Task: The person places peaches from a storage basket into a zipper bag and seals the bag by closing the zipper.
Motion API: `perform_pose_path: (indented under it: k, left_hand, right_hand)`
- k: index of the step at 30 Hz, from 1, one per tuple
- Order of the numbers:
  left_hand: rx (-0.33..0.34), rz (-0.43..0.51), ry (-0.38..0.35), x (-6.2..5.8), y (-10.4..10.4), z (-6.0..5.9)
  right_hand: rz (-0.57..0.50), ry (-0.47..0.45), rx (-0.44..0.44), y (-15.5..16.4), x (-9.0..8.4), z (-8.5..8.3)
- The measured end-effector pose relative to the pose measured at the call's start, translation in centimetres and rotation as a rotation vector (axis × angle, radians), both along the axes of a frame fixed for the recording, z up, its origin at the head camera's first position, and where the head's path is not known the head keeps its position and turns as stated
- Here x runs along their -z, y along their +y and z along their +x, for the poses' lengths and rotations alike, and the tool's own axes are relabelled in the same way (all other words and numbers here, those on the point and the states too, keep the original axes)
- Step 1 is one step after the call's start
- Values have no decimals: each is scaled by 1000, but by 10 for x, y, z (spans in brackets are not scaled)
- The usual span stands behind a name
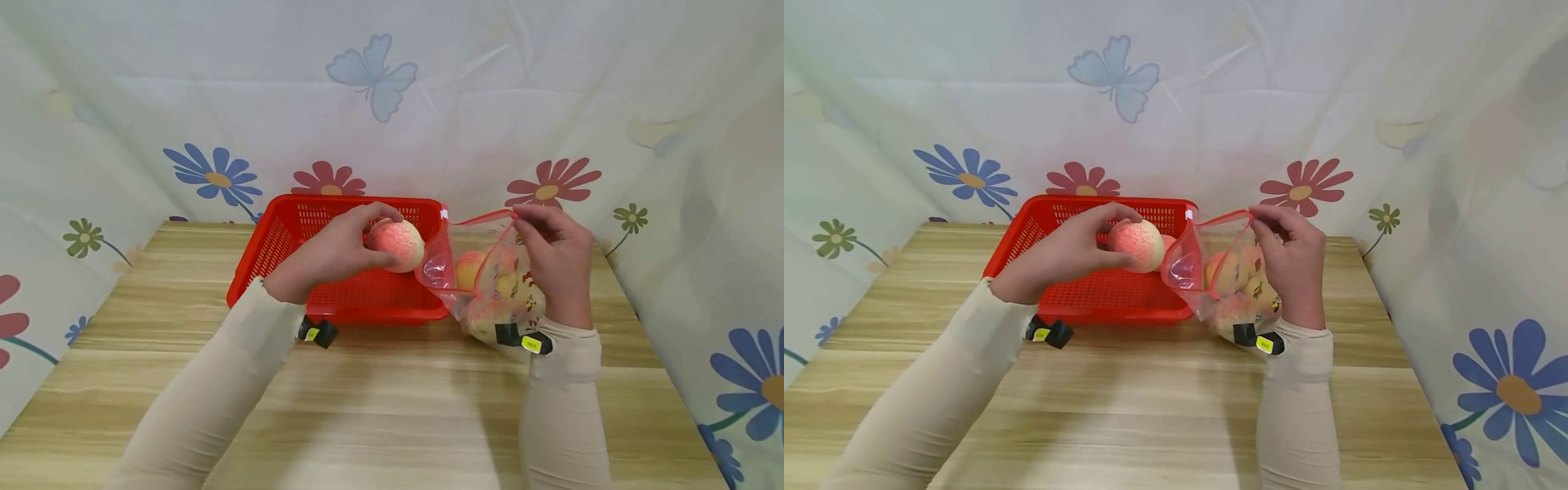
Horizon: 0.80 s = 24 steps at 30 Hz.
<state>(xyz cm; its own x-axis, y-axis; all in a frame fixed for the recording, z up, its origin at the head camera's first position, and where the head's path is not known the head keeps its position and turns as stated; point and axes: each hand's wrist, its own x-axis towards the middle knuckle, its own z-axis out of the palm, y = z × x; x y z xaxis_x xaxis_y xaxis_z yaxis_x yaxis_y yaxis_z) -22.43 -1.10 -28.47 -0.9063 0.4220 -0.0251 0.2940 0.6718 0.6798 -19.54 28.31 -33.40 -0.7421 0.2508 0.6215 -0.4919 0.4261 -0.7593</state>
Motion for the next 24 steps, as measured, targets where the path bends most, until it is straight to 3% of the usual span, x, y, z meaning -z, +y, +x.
perform_pose_path:
  k: [17,24]
  left_hand:
    - [118,112,-28,14,21,0]
    - [70,136,-79,20,29,0]
  right_hand:
    - [-1,9,-2,0,-1,-1]
    - [-7,14,-15,1,0,-1]
